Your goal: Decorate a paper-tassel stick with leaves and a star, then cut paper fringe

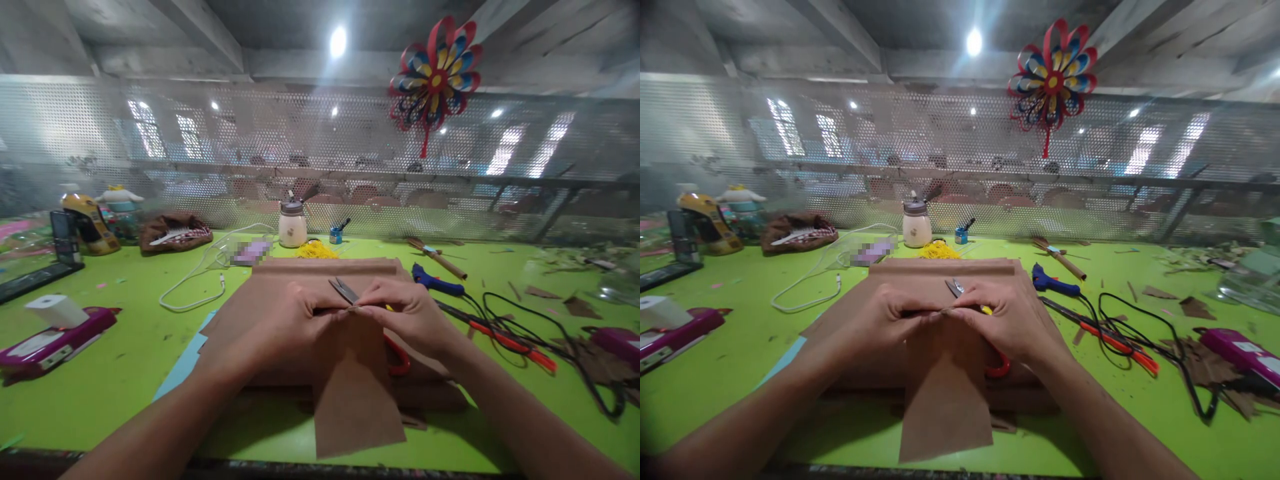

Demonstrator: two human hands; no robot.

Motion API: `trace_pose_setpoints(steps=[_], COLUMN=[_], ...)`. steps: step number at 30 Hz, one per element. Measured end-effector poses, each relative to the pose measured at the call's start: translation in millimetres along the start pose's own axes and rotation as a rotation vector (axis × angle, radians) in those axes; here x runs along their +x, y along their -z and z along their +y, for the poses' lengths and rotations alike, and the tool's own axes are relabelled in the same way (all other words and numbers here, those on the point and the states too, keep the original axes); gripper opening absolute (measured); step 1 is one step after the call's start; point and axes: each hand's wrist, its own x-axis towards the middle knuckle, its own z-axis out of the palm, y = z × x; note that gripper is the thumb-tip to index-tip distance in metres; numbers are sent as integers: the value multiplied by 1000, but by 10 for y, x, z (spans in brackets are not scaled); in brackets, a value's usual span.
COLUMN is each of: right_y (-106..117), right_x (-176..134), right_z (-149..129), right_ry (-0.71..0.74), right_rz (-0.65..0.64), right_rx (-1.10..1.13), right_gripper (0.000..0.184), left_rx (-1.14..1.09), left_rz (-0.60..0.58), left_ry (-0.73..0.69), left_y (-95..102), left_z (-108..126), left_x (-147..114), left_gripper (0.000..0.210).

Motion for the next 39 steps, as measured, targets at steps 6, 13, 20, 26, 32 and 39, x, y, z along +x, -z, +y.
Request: trace_pose_setpoints(steps=[6,13,20,26,32,39], right_y=[-35,-62,-47,-23,57,56], right_x=[-35,-9,-13,43,79,70], right_z=[3,-58,-16,152,351,426], right_ry=[64,36,-7,-192,-367,-398], right_rz=[58,-2,13,-56,-112,-65], right_rx=[-116,-109,-134,-57,128,328], right_gripper=[14,12,14,18,20,22], left_rx=[1,45,90,31,-12,-113], left_rz=[12,31,-92,-248,-314,-320], left_ry=[-17,26,38,116,214,228], left_y=[18,-38,51,127,137,169], left_z=[53,-20,-75,-235,-346,-337], left_x=[12,-1,83,147,157,188], left_gripper=[26,24,27,29,36,32])
